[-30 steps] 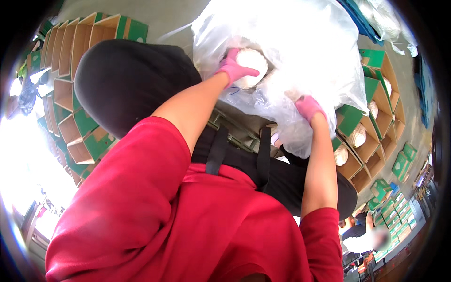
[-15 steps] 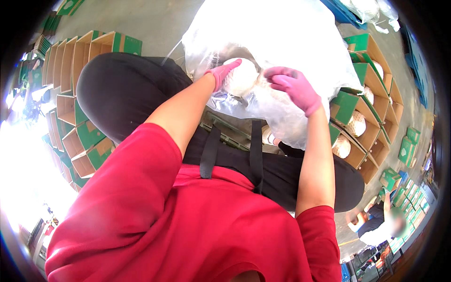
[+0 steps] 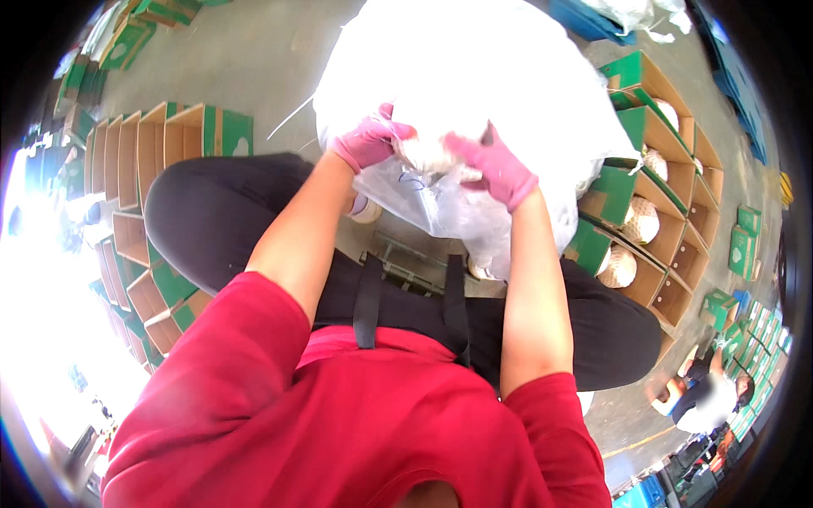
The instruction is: The person uses a hook tool to open a large plastic bag of wrapped food items, then arranges several cardboard boxes and fills them with seasoning packets, plastic straws, and the wrapped food items.
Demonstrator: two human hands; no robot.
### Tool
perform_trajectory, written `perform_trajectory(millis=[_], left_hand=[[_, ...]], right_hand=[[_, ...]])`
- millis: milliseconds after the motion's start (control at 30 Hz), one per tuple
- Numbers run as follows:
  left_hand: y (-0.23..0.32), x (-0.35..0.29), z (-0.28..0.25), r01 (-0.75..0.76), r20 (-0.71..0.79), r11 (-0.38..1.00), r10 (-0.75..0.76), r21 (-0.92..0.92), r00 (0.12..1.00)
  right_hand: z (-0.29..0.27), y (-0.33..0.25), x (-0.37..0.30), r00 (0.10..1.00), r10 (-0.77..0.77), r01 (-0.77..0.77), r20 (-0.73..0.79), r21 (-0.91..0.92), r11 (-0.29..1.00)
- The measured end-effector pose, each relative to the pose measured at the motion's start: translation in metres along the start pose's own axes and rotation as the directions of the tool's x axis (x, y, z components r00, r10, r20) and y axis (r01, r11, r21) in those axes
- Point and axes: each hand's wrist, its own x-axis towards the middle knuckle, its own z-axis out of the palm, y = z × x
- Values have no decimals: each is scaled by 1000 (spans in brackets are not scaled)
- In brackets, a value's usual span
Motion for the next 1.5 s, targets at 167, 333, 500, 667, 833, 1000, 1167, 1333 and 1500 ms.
perform_trajectory(millis=[167, 333, 500, 667, 833, 1000, 1167, 1333, 1500], left_hand=[[84, 46, 70, -406, 461, 908, 318, 105, 829], [89, 40, 123, -39, -95, 972, 17, -233, 995], [73, 25, 127, -58, -8, 969, 58, -240, 998], [72, 30, 241, -434, 209, 771, 380, 466, 901], [80, 56, 319, -424, 471, 904, 353, 51, 809], [71, 75, 280, -37, 245, 724, -185, 689, 952], [30, 88, 297, 144, 120, 694, -317, 705, 941], [-1, 206, 360, 53, 201, 659, -304, 750, 931], [-92, 385, 462, 23, 369, 692, -413, 722, 832]], right_hand=[[-26, -2, -43, 865, -488, 385, 117, 470, 795], [-22, -18, -51, 637, -771, 729, -16, 340, 595], [-25, -28, -99, 672, -739, 651, 42, 441, 617], [-37, -11, -177, 808, -589, 352, 19, 787, 507], [-136, 26, -257, 586, -769, 595, -253, 779, 197], [-261, 62, -332, 402, -741, 916, -538, 254, 312], [-350, 61, -251, 426, -663, 863, -615, 497, 93], [-448, 48, -203, 279, -572, 952, -771, 145, 269], [-487, 15, -147, 33, -549, 927, -835, -180, 329]])
